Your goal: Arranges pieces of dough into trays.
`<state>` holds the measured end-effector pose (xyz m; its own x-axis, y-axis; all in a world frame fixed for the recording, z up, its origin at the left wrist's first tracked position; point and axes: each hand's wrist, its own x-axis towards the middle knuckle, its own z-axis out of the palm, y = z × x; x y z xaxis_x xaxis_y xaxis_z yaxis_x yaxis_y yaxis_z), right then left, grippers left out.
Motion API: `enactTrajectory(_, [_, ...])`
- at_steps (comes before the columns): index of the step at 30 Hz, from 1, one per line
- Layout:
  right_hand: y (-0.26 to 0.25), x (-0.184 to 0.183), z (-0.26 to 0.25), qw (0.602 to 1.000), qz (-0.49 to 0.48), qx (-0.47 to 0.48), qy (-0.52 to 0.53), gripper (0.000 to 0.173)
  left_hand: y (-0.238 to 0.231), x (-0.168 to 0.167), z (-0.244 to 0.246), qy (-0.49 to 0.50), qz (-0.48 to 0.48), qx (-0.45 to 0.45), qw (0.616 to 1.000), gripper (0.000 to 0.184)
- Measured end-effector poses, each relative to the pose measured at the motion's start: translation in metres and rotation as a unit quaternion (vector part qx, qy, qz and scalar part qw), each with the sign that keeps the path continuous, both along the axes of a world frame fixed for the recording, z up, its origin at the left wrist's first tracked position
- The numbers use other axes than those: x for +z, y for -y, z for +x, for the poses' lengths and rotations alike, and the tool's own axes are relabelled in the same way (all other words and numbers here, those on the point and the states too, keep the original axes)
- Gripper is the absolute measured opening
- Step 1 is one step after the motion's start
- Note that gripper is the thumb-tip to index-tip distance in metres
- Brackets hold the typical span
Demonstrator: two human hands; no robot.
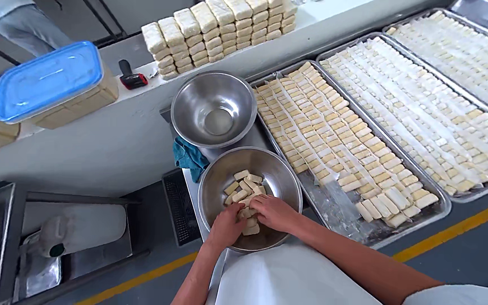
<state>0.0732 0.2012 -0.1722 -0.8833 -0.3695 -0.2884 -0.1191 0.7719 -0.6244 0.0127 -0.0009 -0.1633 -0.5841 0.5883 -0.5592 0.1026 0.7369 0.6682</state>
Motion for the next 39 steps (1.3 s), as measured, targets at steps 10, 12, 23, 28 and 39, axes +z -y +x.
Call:
enactTrajectory(10, [-0.009,0.006,0.002,0.875,-0.339,-0.322,0.127,0.034,-0.011,0.001,0.0,0.136,0.177,0.108,0.969,0.047])
enactTrajectory(12, [-0.011,0.011,0.007,0.873,-0.35,-0.309,0.143,0.043,-0.011,0.001,0.001,0.147,0.225,0.163,0.949,0.046])
enactTrajectory(23, [-0.015,0.025,0.018,0.657,-0.617,-0.378,0.21,0.028,-0.007,0.023,-0.004,0.253,0.377,0.275,0.848,0.036])
enactTrajectory(28, [-0.019,0.028,0.017,0.706,-0.579,-0.349,0.212,0.04,-0.017,0.028,0.0,0.204,0.364,0.273,0.867,0.031])
enactTrajectory(39, [-0.014,0.035,0.011,0.733,-0.541,-0.371,0.181,0.03,-0.01,0.05,0.005,0.168,0.371,0.186,0.894,0.031])
